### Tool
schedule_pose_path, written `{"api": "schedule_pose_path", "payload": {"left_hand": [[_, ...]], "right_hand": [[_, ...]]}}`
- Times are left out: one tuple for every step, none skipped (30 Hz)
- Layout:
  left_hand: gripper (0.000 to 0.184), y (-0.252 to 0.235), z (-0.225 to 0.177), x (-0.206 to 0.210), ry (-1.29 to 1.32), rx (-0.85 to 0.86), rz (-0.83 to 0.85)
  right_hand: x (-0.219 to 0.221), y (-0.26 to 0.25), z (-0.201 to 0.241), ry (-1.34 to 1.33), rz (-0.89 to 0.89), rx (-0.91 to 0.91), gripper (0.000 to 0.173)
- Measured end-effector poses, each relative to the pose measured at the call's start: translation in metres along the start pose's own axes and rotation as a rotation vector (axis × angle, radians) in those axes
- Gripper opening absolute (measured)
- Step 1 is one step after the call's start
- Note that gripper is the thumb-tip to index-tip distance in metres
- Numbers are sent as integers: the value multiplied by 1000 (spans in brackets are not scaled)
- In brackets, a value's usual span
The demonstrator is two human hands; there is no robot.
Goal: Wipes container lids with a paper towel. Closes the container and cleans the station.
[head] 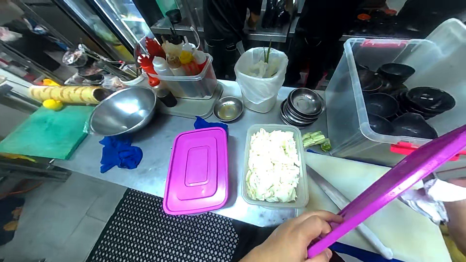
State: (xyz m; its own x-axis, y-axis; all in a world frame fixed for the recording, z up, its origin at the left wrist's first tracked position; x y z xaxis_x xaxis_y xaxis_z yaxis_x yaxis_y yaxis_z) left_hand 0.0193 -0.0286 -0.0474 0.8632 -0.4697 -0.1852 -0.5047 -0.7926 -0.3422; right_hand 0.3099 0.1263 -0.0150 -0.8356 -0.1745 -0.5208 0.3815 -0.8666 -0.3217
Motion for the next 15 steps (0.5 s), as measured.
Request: {"api": "schedule_pose_path", "payload": {"left_hand": [[14, 1, 1, 0, 7, 5, -1], [14, 2, 1, -1, 8, 11, -3], [13, 3, 2, -1, 5, 13, -2], [12, 5, 3, -1, 2, 6, 3], [11, 6, 3, -1, -1, -1, 9], [11, 7, 3, -2, -9, -8, 14], [11, 8, 3, -3, -17, -12, 16], [11, 9, 4, -4, -28, -6, 14], [11, 10, 4, -5, -40, 2, 17], [12, 11, 4, -6, -59, 8, 24], [12, 11, 4, -6, -79, 7, 36], [11, 12, 4, -5, -100, 2, 51], [11, 12, 5, -6, -126, -6, 64], [13, 11, 8, -7, -148, -8, 76], [15, 11, 12, -9, -163, -5, 85]], "right_hand": [[2, -4, -4, 0, -31, -31, 23], [5, -8, -8, -4, -64, -43, 22], [9, -12, -10, -13, -91, -31, 23], [16, -17, -9, -44, -114, -1, 24], [24, -21, -5, -103, -125, 34, 27], [33, -25, -1, -187, -113, 62, 33], [41, -29, 4, -271, -101, 74, 36], [47, -35, 11, -338, -99, 71, 34], [52, -41, 19, -362, -119, 57, 31], [55, -47, 27, -341, -168, 56, 30], [56, -51, 35, -301, -237, 64, 30], [56, -54, 42, -251, -284, 54, 35], [55, -57, 48, -213, -323, 38, 44], [53, -60, 52, -200, -353, 18, 49], [51, -63, 55, -222, -376, -10, 48]]}}
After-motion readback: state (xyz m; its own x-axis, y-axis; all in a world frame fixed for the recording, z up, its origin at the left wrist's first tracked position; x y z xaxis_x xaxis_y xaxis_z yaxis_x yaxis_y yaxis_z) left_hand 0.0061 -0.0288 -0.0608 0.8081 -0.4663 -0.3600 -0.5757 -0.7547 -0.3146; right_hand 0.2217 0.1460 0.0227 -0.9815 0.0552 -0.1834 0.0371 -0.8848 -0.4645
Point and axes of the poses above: each hand's wrist, its own y-axis away from the middle knuckle, its own x-axis out of the palm, z = x × y, the point moved 5 cm from there along -y, towards the middle knuckle, and after that the axes turned 13 degrees about z, right-handed, at the moved point
